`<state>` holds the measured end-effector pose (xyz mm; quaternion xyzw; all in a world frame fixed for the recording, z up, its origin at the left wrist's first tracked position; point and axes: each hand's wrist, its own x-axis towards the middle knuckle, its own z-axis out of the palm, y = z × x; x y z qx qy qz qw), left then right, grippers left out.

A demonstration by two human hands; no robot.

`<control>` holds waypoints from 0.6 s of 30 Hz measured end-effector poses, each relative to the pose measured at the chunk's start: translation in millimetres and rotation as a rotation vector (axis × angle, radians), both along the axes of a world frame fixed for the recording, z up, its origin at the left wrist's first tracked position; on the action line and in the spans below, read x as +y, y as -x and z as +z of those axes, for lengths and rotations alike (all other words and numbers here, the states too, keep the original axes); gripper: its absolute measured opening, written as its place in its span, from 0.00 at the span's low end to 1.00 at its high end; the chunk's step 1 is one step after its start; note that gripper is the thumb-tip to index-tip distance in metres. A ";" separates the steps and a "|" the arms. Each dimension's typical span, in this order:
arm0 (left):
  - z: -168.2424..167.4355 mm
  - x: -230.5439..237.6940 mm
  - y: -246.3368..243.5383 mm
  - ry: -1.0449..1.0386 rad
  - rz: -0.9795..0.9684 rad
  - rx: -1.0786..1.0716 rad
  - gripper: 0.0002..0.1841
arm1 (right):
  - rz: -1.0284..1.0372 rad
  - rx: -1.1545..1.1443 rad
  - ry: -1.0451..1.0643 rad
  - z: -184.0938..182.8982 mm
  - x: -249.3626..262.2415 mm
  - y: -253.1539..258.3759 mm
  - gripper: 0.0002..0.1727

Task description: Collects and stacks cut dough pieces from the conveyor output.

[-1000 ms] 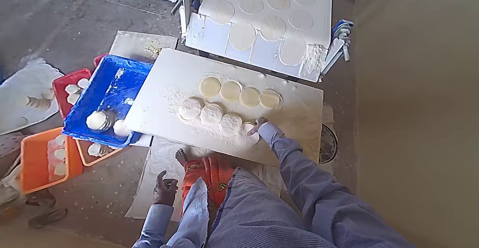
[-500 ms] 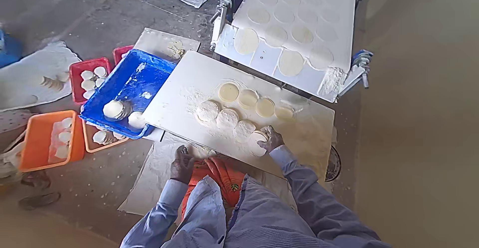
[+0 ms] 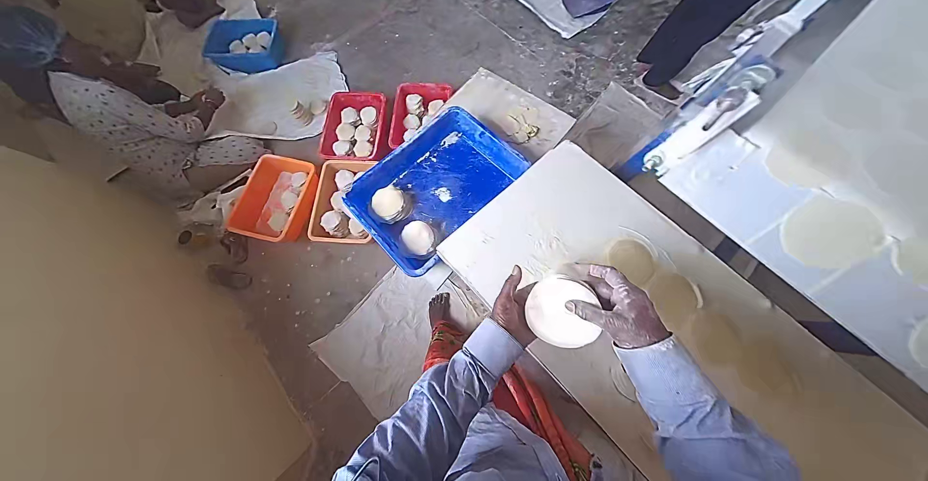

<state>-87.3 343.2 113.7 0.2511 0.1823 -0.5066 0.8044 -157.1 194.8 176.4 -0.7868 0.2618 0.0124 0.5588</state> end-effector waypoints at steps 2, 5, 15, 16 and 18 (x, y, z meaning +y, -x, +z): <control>-0.7 21.2 -36.3 -0.151 0.053 -0.149 0.19 | 0.065 0.030 -0.067 -16.4 10.9 -48.8 0.38; -14.6 59.2 -97.8 -0.346 0.095 -0.344 0.21 | 0.149 0.105 -0.220 -39.6 39.6 -131.0 0.36; -137.3 115.8 -345.1 -0.858 -0.050 -0.511 0.22 | 0.115 0.334 -0.441 -187.1 102.8 -388.5 0.35; -153.0 113.9 -373.1 -0.913 -0.142 -0.568 0.25 | 0.062 0.328 -0.457 -202.2 103.7 -408.7 0.36; -177.0 105.4 -418.2 -0.996 -0.313 -0.710 0.27 | -0.045 0.281 -0.473 -232.1 102.7 -438.2 0.37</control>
